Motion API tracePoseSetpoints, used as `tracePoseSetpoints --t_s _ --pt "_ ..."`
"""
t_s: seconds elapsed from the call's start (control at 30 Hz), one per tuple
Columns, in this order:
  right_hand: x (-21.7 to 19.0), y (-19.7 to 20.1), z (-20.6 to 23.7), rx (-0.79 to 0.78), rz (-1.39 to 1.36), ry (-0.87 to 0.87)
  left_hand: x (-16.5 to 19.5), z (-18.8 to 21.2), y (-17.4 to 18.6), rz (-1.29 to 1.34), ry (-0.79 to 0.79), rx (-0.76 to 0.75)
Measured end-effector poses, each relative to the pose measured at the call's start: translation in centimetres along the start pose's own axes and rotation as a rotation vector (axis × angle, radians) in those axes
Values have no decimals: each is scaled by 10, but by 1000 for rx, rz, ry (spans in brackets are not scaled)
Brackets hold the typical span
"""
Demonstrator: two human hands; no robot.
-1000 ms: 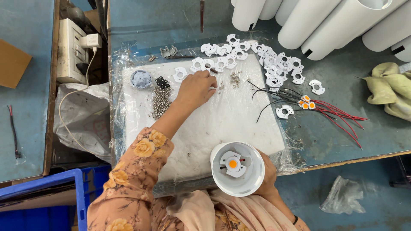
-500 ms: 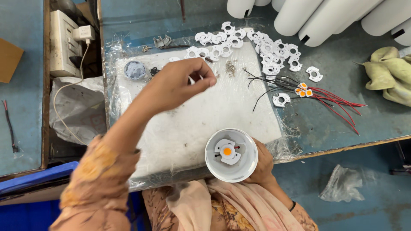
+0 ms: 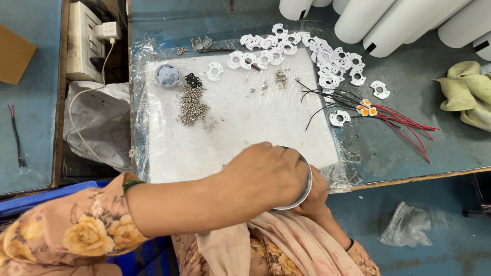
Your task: The person assembles LED light fixtures by inserting LEDs and wires into white cylindrical housings, securing components with a power drill, and adding washers and nuts. The person repeats this process for multiple units, placing finished housings aside.
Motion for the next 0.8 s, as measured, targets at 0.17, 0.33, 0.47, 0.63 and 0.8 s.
tracePoseSetpoints --t_s 0.17,0.33,0.47,0.63,0.8 --pt "0 -1 0 -19 24 -12 0 -6 -15 -9 -33 -15" --pt "1 0 0 -9 41 31 -2 -4 -23 -11 -34 11" --pt "1 -1 -1 -12 25 5 -1 -3 -22 -44 -31 4" --pt "-3 -1 -8 -18 61 -5 0 -4 -7 -34 -32 46" --pt "-5 1 -14 -13 60 10 -4 2 10 6 -24 17"
Point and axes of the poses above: each hand's wrist, its own z-axis away from the middle knuckle, its own y-axis out of the back of the hand, x = y × z, the point moved 1 cm from there along -z, towards the middle knuckle, and after that the axes turned 14 degrees about y, right-handed, at the moved point
